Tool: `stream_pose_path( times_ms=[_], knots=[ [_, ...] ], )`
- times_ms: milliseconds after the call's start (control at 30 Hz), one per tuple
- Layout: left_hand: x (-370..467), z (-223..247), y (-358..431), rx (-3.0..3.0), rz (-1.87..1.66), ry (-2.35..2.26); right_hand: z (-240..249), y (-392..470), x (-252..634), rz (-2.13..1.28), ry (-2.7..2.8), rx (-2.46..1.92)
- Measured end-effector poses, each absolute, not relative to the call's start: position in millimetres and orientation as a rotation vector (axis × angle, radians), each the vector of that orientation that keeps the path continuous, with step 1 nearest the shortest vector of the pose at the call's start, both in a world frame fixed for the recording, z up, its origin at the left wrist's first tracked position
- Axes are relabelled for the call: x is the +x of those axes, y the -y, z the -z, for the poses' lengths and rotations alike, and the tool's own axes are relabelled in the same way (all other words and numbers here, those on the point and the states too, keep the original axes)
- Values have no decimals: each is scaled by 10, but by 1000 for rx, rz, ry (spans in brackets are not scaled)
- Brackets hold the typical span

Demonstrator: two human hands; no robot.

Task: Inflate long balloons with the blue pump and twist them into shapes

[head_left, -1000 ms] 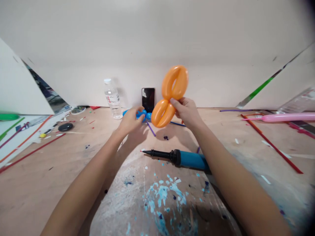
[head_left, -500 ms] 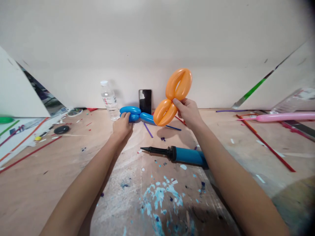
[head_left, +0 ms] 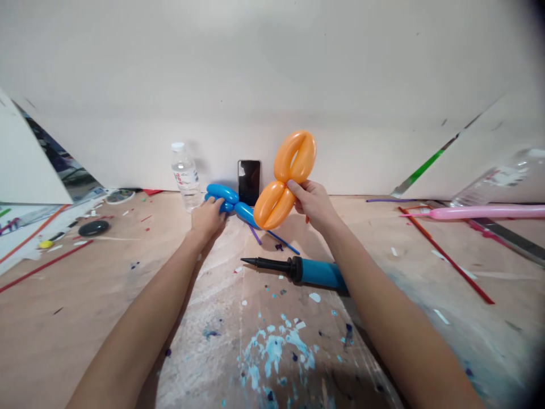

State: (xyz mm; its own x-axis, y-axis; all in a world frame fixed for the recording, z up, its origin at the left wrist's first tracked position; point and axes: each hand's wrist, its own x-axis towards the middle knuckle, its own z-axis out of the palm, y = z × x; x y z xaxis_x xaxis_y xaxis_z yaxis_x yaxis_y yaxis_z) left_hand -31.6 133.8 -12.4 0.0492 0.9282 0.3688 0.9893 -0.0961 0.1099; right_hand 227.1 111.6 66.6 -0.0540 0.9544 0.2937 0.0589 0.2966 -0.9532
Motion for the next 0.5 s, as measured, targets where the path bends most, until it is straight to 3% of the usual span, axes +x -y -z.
stream_pose_path(
  times_ms=[300,500],
  knots=[
    [-354,-288,-1127,-2079,806,1721,-771,-1066,2375,-1370,1261,-811],
    [-168,-627,-889,-1982,1076,1369,-806,-881,2276,-1463,1681,-720]
  ],
)
